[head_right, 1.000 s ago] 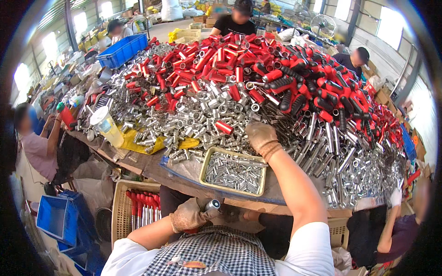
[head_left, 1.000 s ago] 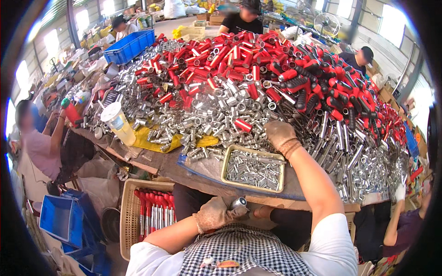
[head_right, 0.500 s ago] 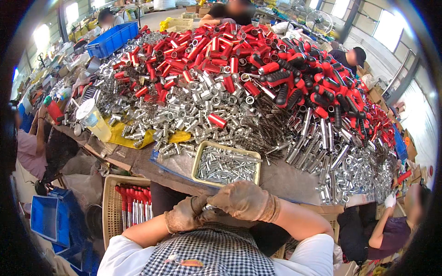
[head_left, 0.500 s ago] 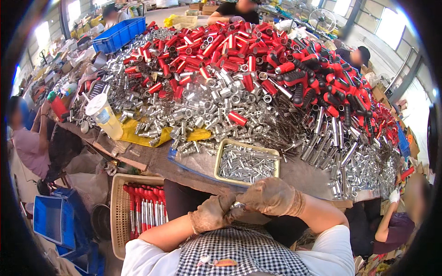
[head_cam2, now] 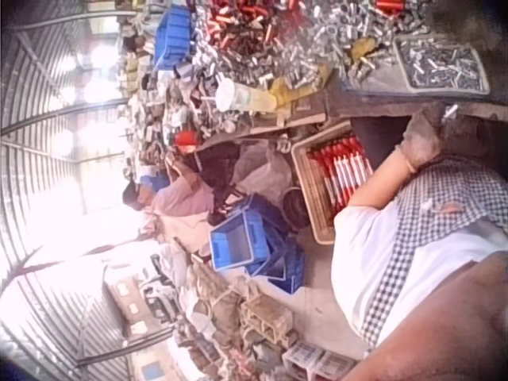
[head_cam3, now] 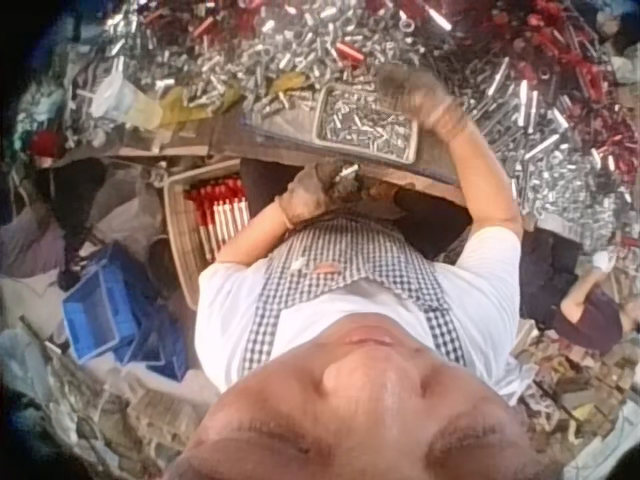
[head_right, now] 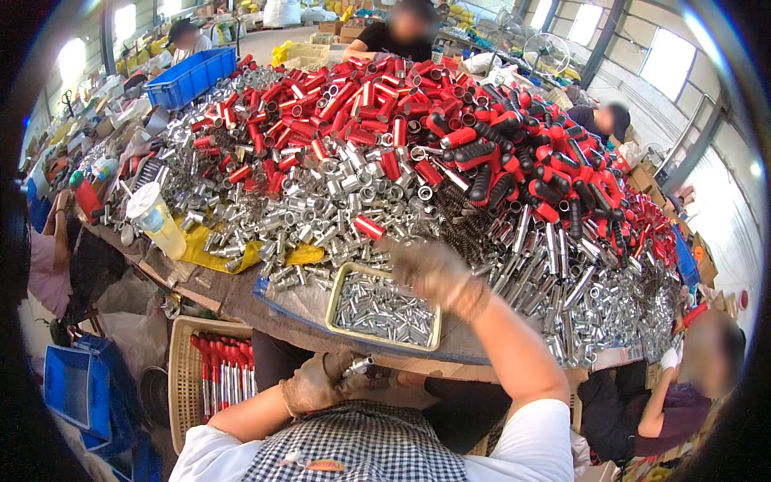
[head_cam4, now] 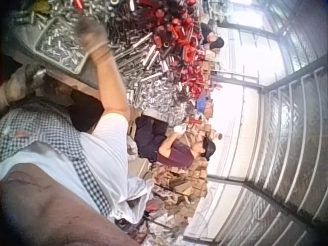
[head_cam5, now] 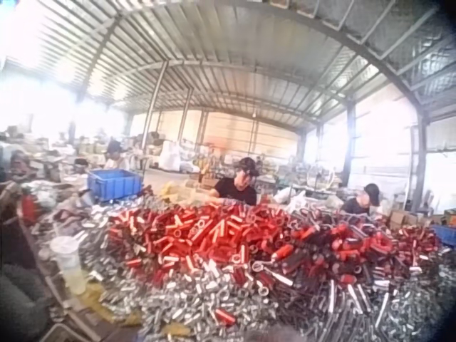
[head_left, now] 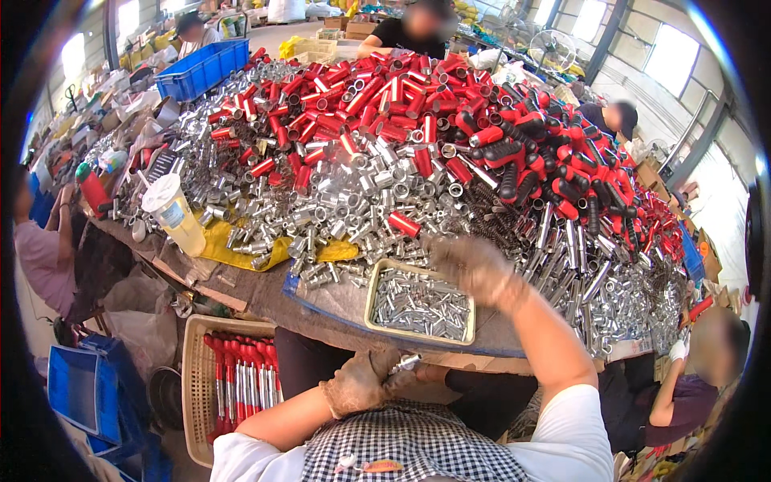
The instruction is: Assembling mechanical components and red-handled tools on a workbench in a workshop.
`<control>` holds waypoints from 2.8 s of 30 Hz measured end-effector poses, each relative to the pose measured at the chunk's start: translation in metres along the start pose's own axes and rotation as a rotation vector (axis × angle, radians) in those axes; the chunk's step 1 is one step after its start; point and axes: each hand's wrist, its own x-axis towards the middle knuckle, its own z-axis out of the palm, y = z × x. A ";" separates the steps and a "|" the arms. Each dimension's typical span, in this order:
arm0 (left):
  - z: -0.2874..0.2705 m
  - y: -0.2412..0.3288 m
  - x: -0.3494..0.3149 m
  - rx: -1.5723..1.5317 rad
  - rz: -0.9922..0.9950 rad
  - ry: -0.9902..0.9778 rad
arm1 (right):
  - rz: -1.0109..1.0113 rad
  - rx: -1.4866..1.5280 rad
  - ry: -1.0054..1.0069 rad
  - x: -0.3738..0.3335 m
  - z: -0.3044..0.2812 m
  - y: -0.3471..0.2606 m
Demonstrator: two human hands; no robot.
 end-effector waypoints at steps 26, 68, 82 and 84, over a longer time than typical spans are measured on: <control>0.010 -0.004 0.013 -0.160 0.058 -0.071 | -0.242 -0.486 -0.086 -0.063 0.009 -0.058; 0.029 -0.007 -0.005 -0.209 -0.069 -0.170 | -0.259 -0.204 0.011 -0.118 0.080 -0.051; 0.033 -0.005 -0.002 -0.135 -0.164 -0.214 | 0.179 -0.423 -0.168 -0.115 0.068 -0.068; 0.036 -0.009 -0.004 -0.214 -0.112 -0.154 | 0.110 -0.337 -0.157 -0.118 0.061 -0.070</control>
